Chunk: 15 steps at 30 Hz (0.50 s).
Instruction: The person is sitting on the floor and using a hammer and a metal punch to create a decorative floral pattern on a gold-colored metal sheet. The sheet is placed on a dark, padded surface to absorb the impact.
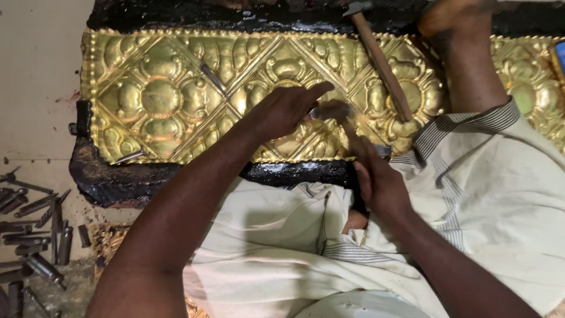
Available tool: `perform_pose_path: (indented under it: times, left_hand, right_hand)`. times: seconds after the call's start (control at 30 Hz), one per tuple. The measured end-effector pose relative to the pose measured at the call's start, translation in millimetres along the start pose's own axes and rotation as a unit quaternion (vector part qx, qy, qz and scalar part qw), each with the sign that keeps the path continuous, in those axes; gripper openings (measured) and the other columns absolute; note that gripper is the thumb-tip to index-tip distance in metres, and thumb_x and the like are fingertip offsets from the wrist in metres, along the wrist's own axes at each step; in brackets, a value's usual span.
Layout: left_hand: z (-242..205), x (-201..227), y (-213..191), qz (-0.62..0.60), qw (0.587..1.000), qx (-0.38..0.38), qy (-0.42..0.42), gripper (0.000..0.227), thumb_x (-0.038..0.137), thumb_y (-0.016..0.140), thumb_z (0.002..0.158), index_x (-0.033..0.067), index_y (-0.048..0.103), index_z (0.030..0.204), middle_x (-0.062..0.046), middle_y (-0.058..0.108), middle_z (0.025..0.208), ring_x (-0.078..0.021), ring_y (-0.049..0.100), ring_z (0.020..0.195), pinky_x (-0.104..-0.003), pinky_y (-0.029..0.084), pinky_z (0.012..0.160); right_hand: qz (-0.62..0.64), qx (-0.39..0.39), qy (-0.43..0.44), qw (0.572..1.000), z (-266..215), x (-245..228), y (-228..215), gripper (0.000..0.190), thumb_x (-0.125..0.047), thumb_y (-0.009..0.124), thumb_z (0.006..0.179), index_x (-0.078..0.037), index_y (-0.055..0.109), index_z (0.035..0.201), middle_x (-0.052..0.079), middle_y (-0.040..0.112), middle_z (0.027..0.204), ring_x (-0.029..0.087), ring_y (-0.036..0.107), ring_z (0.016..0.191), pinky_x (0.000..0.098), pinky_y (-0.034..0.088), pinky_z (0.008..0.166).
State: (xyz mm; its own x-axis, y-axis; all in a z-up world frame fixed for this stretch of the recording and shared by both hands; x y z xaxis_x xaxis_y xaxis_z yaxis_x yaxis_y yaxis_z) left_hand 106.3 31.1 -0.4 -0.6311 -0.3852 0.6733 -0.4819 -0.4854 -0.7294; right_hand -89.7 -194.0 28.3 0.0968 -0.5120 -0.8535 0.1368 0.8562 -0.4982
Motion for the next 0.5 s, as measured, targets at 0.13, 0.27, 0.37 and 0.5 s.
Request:
perform_pose_path:
  times: [0.13,0.27,0.37,0.5]
  left_hand:
    - [-2,0,3,-0.054,0.997,-0.034,-0.033,0.072,-0.003,0.061,0.096,0.0193,0.033,0.159,-0.018,0.071,0.103,-0.0282,0.074,0.087,-0.04,0.062,0.071]
    - [-1,7,1,-0.018,0.997,-0.06,-0.037,0.085,-0.004,0.065,0.09,0.0235,0.028,0.162,-0.017,0.072,0.1,-0.0281,0.073,0.088,-0.042,0.059,0.074]
    - [2,13,-7,-0.008,0.991,-0.1,-0.088,0.086,-0.005,0.062,0.092,0.0272,0.025,0.163,-0.017,0.072,0.098,-0.0266,0.073,0.084,-0.042,0.058,0.072]
    - [-8,16,-5,-0.033,0.992,-0.086,-0.081,0.085,-0.008,0.058,0.092,0.0258,0.028,0.163,-0.014,0.071,0.103,-0.0242,0.072,0.083,-0.04,0.059,0.074]
  right_hand:
    - [-0.082,0.063,0.047,0.993,-6,-3,5,0.051,-0.017,0.053,0.11,-0.004,0.046,0.159,0.012,0.063,0.087,0.005,0.054,0.075,0.0225,0.046,0.066]
    - [0.107,0.13,0.121,0.978,-15,3,2,0.059,-0.016,0.051,0.11,-0.004,0.036,0.167,0.009,0.052,0.089,0.004,0.048,0.076,0.0216,0.042,0.066]
    - [-0.227,-0.015,-0.095,0.969,-9,-1,11,0.049,-0.02,0.054,0.113,-0.004,0.045,0.158,0.022,0.07,0.118,0.027,0.073,0.108,0.0319,0.055,0.087]
    - [-0.108,0.07,0.094,0.987,-22,20,8,0.048,-0.025,0.053,0.109,-0.008,0.047,0.154,0.012,0.07,0.087,0.019,0.066,0.072,0.0315,0.053,0.066]
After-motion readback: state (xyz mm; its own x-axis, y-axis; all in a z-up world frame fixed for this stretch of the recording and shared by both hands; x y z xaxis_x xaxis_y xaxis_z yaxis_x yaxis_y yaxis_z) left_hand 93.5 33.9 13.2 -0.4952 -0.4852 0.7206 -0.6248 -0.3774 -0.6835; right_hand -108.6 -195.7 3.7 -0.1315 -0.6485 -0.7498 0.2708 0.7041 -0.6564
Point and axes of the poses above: each hand's wrist, its own z-axis towards the middle knuckle, its own y-axis out of the palm, x = y × z, the point moved 3 cm from there along z, towards the middle knuckle
